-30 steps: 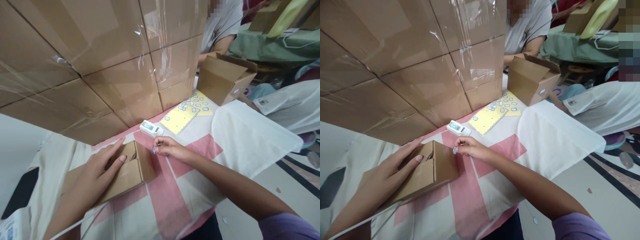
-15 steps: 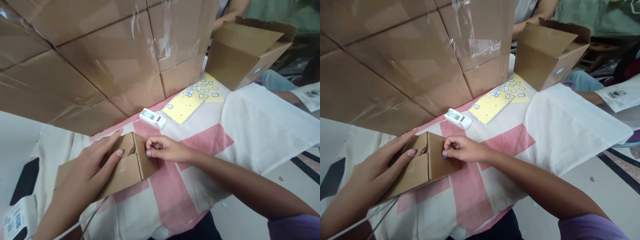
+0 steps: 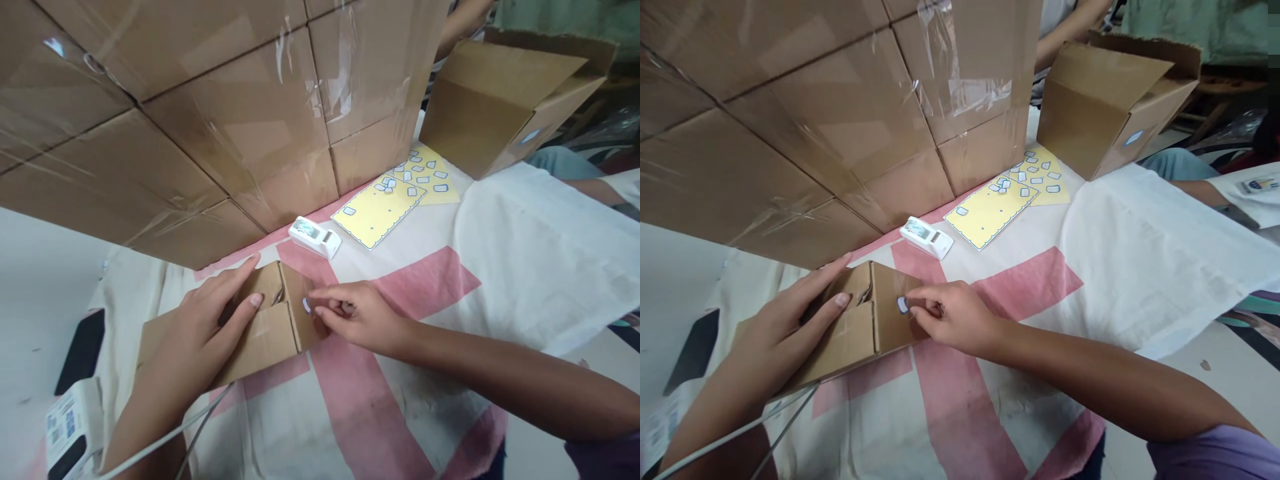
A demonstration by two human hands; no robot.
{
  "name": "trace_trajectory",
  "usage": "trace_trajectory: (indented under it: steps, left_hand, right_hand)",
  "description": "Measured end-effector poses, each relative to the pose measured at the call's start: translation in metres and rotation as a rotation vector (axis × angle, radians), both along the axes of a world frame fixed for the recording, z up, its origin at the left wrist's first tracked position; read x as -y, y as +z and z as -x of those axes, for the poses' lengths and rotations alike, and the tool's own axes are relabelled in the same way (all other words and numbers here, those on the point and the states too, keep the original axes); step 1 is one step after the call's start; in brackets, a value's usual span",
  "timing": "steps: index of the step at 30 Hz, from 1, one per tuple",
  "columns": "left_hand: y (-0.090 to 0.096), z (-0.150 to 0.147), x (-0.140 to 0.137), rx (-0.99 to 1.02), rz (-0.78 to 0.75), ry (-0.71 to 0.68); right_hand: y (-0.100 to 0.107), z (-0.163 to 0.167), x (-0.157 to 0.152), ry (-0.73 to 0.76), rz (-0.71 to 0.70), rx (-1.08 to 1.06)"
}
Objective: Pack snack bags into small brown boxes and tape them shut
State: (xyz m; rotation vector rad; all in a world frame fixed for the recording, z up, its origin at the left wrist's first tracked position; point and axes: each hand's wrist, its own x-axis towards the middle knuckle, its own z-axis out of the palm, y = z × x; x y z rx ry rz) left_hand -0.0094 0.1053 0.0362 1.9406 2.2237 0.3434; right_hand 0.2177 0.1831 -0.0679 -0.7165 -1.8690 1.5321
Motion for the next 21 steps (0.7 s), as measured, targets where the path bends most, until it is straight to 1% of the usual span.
trace_trajectory:
  steps: [2,3,6,9,11,15,17,21]
  left_hand:
    - [0.000,0.000,0.000,-0.001,-0.001,0.000]
    - [-0.001,0.000,0.000,-0.002,0.000,-0.001]
    - [-0.002,0.000,-0.001,0.000,0.006,-0.012]
    - [-0.002,0.000,-0.001,0.010,0.003,-0.027]
    - [-0.002,0.000,-0.001,0.010,0.002,-0.028]
    - [-0.002,0.001,0.000,-0.005,0.000,-0.025]
    - [-0.002,0.001,0.001,-0.006,-0.001,-0.037]
    - [-0.002,0.001,0.001,-0.005,-0.001,-0.049]
  right_hand:
    - [0.001,-0.001,0.003,-0.095,-0.053,0.007]
    - [0.001,0.000,0.003,-0.106,-0.053,-0.010]
    - [-0.005,0.003,0.006,-0.037,0.027,-0.078]
    - [-0.013,0.006,0.008,0.015,0.131,-0.051]
    - [-0.015,0.006,0.010,0.018,0.150,-0.030]
    - [-0.011,0.005,0.014,-0.068,0.114,-0.056]
    - [-0.010,0.005,0.017,-0.078,0.118,-0.082]
    - [-0.014,0.010,0.019,-0.024,0.223,-0.124]
